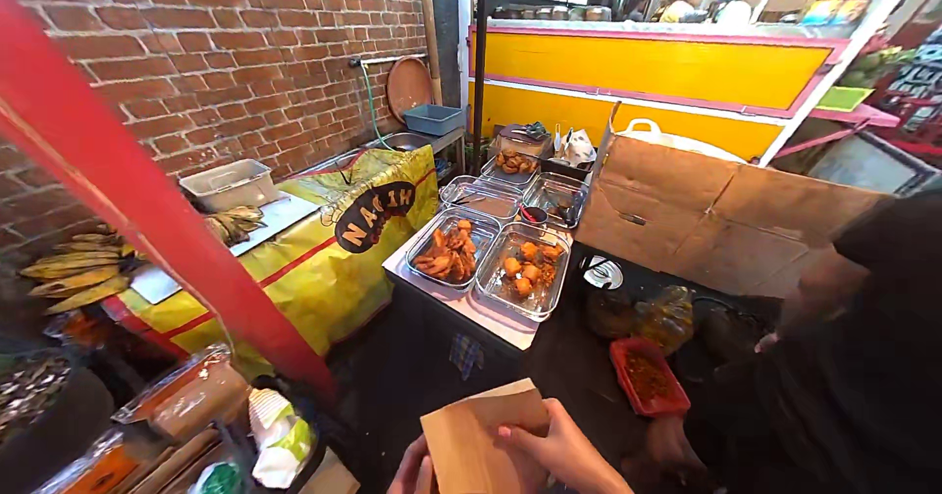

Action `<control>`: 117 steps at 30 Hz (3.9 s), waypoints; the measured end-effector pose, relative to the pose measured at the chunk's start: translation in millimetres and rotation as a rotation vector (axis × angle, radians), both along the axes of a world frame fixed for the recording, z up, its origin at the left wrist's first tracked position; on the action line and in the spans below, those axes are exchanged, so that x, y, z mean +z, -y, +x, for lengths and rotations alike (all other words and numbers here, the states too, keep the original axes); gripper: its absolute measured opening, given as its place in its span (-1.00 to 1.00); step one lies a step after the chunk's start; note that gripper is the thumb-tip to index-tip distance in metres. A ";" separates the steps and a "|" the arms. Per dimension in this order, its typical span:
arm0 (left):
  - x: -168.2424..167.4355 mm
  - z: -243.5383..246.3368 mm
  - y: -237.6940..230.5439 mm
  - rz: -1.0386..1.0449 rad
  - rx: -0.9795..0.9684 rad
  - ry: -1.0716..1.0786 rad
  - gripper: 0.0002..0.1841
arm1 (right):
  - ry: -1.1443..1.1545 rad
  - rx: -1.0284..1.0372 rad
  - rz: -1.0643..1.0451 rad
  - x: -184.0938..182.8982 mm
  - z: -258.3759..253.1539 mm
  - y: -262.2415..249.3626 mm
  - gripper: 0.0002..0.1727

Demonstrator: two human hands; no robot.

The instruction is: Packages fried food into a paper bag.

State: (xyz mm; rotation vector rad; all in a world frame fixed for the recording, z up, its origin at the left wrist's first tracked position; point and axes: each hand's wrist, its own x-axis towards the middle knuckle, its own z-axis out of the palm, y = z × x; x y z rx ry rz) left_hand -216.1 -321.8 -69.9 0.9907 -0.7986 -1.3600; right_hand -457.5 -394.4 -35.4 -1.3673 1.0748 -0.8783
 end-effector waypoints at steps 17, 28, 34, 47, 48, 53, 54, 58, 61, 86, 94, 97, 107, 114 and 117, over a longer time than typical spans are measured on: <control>31.6 -80.6 306.3 0.076 -0.044 -0.069 -0.78 | 0.253 -0.226 -0.007 60.2 -117.7 206.2 -0.81; 40.7 57.4 535.2 0.104 -0.106 0.328 -0.21 | -0.359 -0.016 -0.165 67.0 68.3 436.7 -0.44; 24.8 169.5 674.3 0.251 0.030 0.226 -0.25 | -0.306 0.248 -0.437 69.8 174.8 579.6 -0.54; -48.6 248.1 796.7 0.492 -0.080 -0.156 -0.38 | -0.264 -0.178 -0.060 60.3 191.1 755.1 -0.55; -55.0 254.5 799.5 0.474 -0.065 -0.098 -0.37 | -0.346 -0.373 0.035 36.7 178.8 783.9 -0.55; -65.4 272.5 789.3 0.346 -0.049 -0.035 -0.57 | -0.838 -0.610 0.586 -114.1 148.9 892.7 0.17; -72.9 275.8 786.2 0.351 -0.032 -0.031 -0.58 | -0.898 -0.627 0.620 -131.9 149.7 898.3 0.25; -126.4 293.8 788.5 0.049 -0.027 -0.082 -0.50 | -0.941 -0.672 0.635 -136.4 163.1 901.7 0.19; -75.9 276.3 781.1 0.287 0.022 -0.032 -0.57 | -0.776 -0.737 0.657 -107.7 142.4 890.7 0.02; -75.0 145.4 768.6 0.323 -0.298 0.069 -0.57 | -0.063 -0.562 0.725 -76.9 167.3 351.2 -0.55; -62.6 145.0 758.8 0.299 -0.349 0.052 -0.51 | 0.050 -0.623 0.606 -90.3 161.4 350.2 -0.60; -57.9 157.4 755.6 0.347 -0.258 -0.021 -0.53 | -0.150 -0.567 0.732 -72.8 145.6 333.6 -0.52; -50.8 166.3 735.2 0.401 -0.162 -0.067 -0.65 | 0.117 -0.648 0.631 -113.5 175.6 369.1 -0.63; -44.1 152.0 748.9 0.452 -0.190 -0.047 -0.51 | 0.189 -0.667 0.746 -120.1 182.3 416.2 -0.63; -44.6 153.4 748.8 0.449 -0.185 -0.048 -0.54 | 0.255 -0.687 0.813 -113.5 181.8 423.6 -0.66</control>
